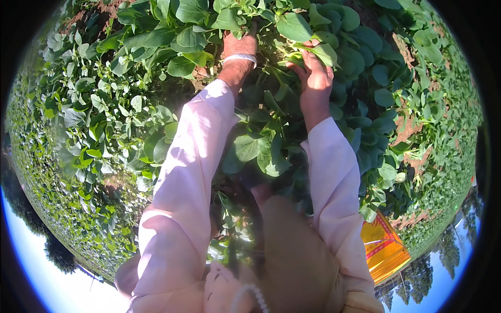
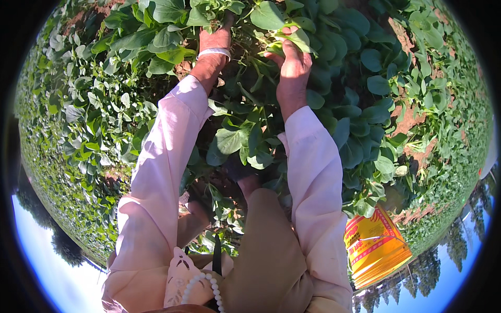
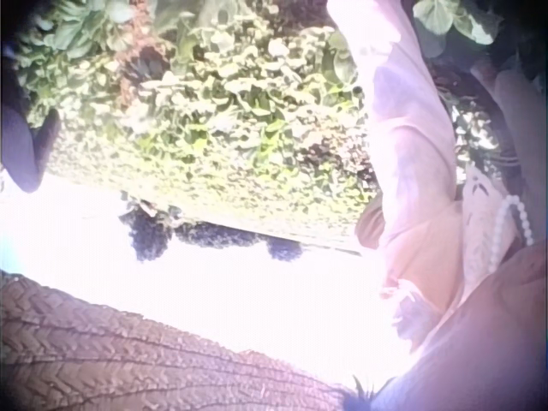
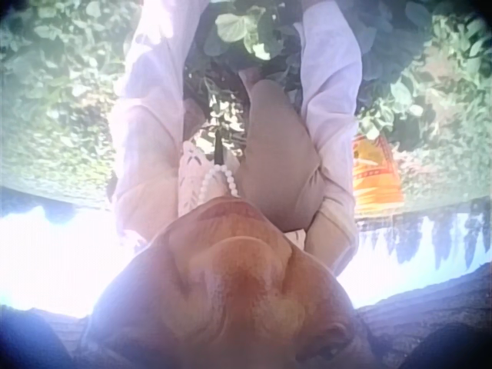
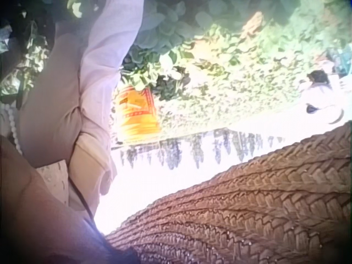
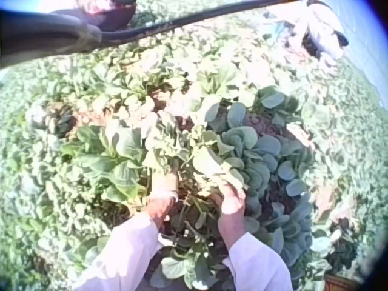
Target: The person harvests green leafy vegetables by cutting the stems with a knife and placing the collected greens into an orange bucket.
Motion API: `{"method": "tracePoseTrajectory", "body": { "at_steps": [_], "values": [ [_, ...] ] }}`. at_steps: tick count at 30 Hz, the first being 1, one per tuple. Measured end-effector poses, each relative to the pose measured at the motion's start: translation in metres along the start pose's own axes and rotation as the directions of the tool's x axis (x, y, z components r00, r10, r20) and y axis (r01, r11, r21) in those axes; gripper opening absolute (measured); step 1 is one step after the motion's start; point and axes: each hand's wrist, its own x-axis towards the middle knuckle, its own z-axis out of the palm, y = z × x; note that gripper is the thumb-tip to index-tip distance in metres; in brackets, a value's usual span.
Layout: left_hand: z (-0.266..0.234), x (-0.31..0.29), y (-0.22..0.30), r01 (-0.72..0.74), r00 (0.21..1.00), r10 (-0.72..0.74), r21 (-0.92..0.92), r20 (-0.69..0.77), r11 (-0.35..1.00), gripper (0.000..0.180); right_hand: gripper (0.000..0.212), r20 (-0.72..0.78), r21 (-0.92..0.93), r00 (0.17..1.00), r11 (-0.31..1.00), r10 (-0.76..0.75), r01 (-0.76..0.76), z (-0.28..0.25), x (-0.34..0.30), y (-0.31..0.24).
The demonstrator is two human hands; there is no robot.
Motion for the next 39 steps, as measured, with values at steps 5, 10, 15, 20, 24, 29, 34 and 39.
{"method": "tracePoseTrajectory", "body": {
  "at_steps": [5, 10, 15, 20, 24, 29, 34, 39],
  "values": [
    [-0.003, -0.002, -0.013, -0.210, 0.956, 0.046, 0.567, 0.289, 0.797, 0.039, 0.032, -0.023, 0.041, 0.999, 0.999, 0.025, -0.024, 0.007, -0.005, -0.008],
    [0.034, 0.011, -0.018, -0.249, 0.929, -0.080, 0.771, 0.361, 0.586, 0.047, 0.031, -0.011, 0.017, 0.999, 0.999, 0.043, -0.043, 0.002, -0.007, -0.009],
    [0.031, 0.003, -0.027, -0.353, 0.936, 0.269, 0.608, 0.228, 0.711, 0.040, 0.027, 0.013, -0.036, 0.996, 0.995, 0.091, -0.091, -0.001, -0.004, -0.011],
    [0.005, 0.002, -0.015, 0.211, 0.951, -0.304, 0.605, 0.054, 0.768, 0.037, 0.027, -0.004, -0.024, 0.998, 0.998, 0.057, -0.057, -0.006, -0.004, -0.007],
    [-0.031, -0.013, -0.014, 0.385, 0.803, -0.535, -0.458, -0.261, 0.802, 0.051, 0.028, -0.016, -0.173, 0.999, 0.984, 0.036, -0.038, 0.005, -0.012, -0.009],
    [-0.015, -0.023, -0.006, -0.102, 0.928, -0.168, 0.659, 0.333, 0.746, 0.046, 0.024, 0.282, -0.443, 0.959, 0.890, 0.028, 0.104, 0.009, -0.011, -0.004],
    [0.018, -0.011, 0.022, 0.022, 0.983, -0.141, 0.696, 0.115, 0.717, 0.026, 0.049, 0.140, -0.236, 0.990, 0.972, 0.019, 0.015, 0.019, 0.010, -0.015],
    [0.017, 0.001, -0.035, 0.395, 0.916, -0.385, 0.086, -0.111, 0.915, 0.064, 0.050, 0.081, -0.222, 0.997, 0.974, -0.014, 0.032, 0.001, 0.003, -0.014]
  ]
}}
